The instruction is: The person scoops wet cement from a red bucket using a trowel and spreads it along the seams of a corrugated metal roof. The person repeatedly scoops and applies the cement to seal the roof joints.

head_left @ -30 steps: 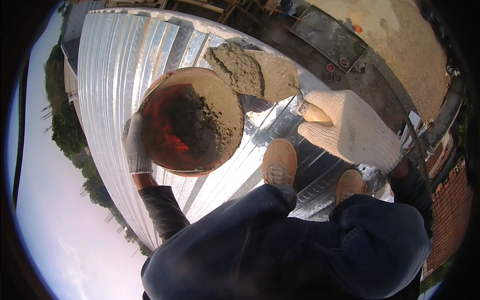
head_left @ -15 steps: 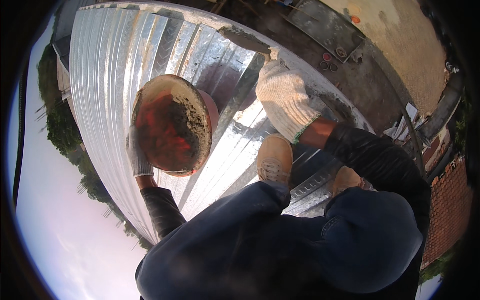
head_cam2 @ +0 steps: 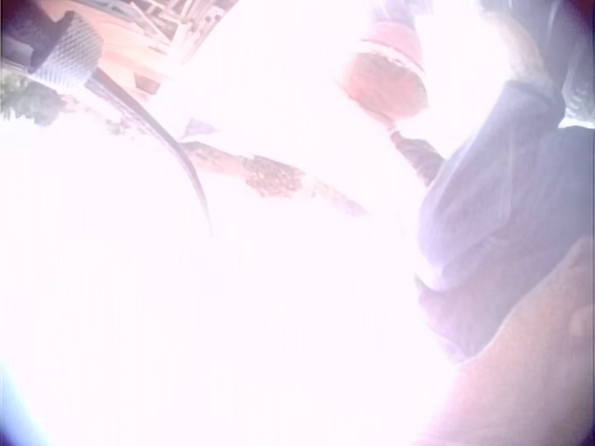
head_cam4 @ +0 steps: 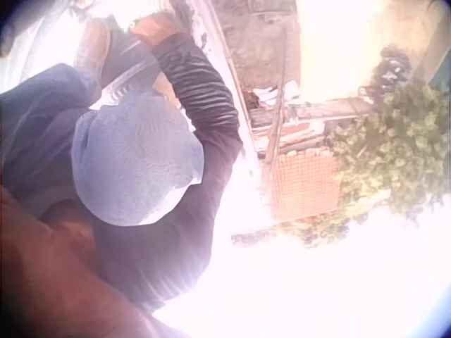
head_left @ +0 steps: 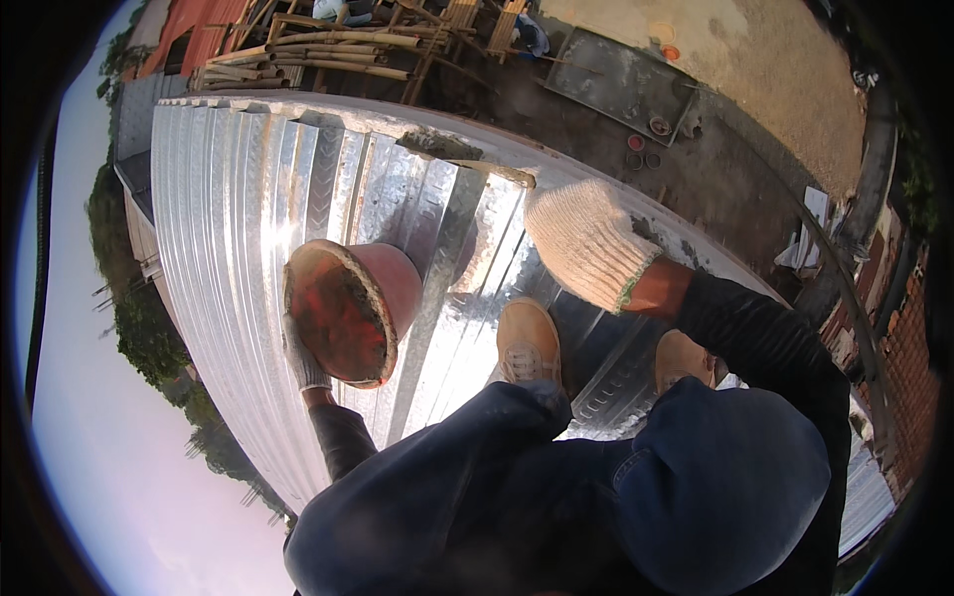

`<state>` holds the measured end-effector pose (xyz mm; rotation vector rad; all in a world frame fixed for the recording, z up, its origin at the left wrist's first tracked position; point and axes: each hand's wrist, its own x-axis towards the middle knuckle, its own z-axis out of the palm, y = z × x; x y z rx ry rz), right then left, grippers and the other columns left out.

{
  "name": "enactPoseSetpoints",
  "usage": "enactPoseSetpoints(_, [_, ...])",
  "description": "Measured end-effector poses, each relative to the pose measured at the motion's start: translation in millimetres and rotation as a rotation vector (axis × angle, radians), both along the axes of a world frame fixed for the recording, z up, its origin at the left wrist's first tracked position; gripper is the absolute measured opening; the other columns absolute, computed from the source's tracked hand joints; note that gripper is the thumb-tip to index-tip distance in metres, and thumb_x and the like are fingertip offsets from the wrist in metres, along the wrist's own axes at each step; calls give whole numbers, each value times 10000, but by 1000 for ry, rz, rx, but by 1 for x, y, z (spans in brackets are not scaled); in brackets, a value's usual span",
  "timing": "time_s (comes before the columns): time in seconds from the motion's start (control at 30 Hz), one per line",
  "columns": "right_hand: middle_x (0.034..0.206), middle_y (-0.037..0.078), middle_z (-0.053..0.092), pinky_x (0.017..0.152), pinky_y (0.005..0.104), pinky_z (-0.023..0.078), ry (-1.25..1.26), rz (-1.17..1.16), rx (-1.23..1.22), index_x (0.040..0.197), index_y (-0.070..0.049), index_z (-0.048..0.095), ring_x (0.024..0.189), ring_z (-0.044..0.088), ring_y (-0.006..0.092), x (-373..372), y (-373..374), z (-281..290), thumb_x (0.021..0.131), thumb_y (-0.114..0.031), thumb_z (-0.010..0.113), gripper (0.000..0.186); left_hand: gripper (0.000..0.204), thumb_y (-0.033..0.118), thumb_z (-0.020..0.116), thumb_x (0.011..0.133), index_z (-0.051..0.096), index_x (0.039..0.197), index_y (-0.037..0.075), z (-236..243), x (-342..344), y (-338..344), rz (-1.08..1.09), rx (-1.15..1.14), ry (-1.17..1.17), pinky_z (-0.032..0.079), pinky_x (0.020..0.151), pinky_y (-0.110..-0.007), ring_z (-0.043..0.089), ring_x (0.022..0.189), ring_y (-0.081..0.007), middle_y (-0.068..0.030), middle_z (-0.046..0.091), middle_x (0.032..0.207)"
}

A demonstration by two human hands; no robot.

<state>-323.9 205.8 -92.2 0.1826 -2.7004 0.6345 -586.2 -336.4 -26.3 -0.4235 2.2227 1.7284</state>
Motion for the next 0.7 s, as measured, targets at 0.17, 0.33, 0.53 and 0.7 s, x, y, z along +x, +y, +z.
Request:
enactPoseSetpoints(0.17, [861, 112, 752, 605, 454, 575, -325, -98, -23, 1458, 67, 568, 735, 767, 288, -17, 27, 50, 875, -158, 745, 650, 624, 469, 611, 1127, 586, 1539, 1, -23, 0, 3, -58, 47, -1, 539, 1137, -424, 642, 1328, -272, -117, 649, 1498])
enactPoseSetpoints(0.33, [830, 150, 777, 624, 432, 611, -522, -45, -30, 1196, 31, 697, 771, 806, 288, -96, 8, 51, 877, -178, 770, 388, 645, 484, 607, 1127, 578, 1546, -7, 9, 4, -28, -25, -69, 71, 530, 1146, -423, 635, 1333, -267, -120, 646, 1497])
enactPoseSetpoints(0.53, [878, 163, 790, 607, 409, 602, -457, -34, 3, 1075, 34, 736, 791, 808, 288, -101, -13, 29, 857, -172, 776, 303, 665, 497, 591, 1133, 553, 1571, -3, 9, 7, -2, -43, -51, 15, 506, 1173, -423, 615, 1358, -268, -123, 623, 1524])
enactPoseSetpoints(0.7, [1026, 205, 769, 759, 439, 613, -499, 85, -134, 1159, 49, 725, 968, 781, 317, -79, -17, 27, 893, -180, 746, 352, 716, 538, 551, 1137, 498, 1618, 10, 22, 11, -17, -57, 1, -38, 439, 1244, -443, 561, 1435, -300, -129, 565, 1602])
